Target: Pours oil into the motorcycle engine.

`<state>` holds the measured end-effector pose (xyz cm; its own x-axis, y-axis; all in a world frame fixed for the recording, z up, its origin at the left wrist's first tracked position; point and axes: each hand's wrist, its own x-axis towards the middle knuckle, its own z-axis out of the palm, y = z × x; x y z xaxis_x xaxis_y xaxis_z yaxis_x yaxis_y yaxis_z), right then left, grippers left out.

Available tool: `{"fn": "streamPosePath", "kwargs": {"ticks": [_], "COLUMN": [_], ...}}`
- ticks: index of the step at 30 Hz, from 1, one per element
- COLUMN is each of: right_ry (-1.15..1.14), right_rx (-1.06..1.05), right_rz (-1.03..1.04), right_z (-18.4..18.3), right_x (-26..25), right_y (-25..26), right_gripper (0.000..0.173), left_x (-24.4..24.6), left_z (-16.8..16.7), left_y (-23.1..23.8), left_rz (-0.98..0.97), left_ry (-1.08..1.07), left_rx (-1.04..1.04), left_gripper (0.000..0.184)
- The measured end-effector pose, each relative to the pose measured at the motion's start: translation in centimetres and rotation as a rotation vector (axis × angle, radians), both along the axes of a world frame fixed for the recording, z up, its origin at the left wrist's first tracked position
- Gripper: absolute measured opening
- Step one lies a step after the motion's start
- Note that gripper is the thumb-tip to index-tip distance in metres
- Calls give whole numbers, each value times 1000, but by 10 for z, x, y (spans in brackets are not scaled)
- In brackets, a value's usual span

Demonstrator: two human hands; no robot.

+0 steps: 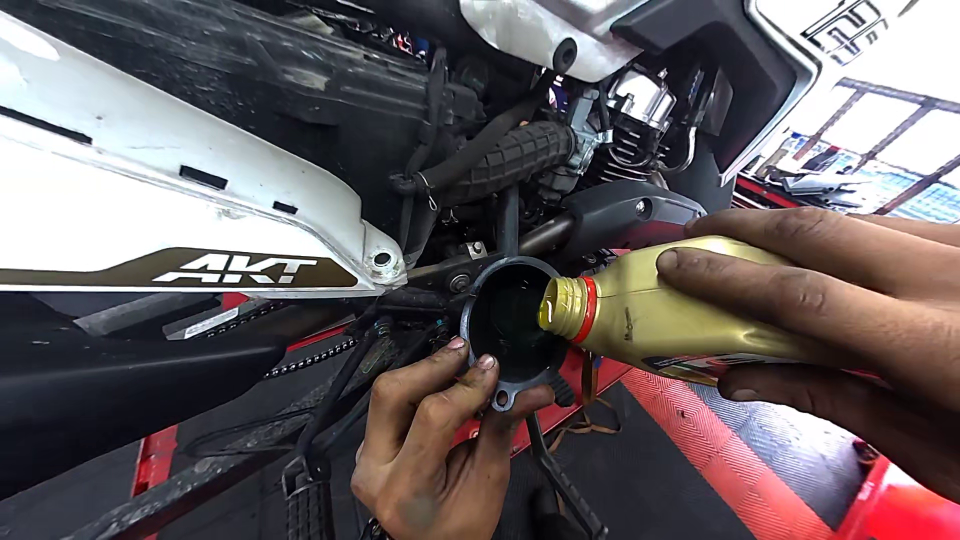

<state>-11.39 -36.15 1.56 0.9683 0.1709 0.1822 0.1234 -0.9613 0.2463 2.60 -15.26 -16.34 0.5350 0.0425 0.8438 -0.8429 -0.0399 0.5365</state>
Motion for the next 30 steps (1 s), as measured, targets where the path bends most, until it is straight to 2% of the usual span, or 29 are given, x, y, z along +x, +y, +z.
{"fn": "streamPosePath", "kwargs": {"ticks": [24,30], "right_ry": [29,-27], "right_rx": [-57,-43], "right_rz": [13,8], "right_z": [9,5], "right_x": [3,4], "right_y": [8,10], "right_gripper": [59,61], "left_x": [1,1], "left_z": [-1,0], "left_y": [0,0], "left_rz": [-19,-26], "left_ry": [10,7], "left_rx": [-17,-16], "left_gripper": [28,29]}}
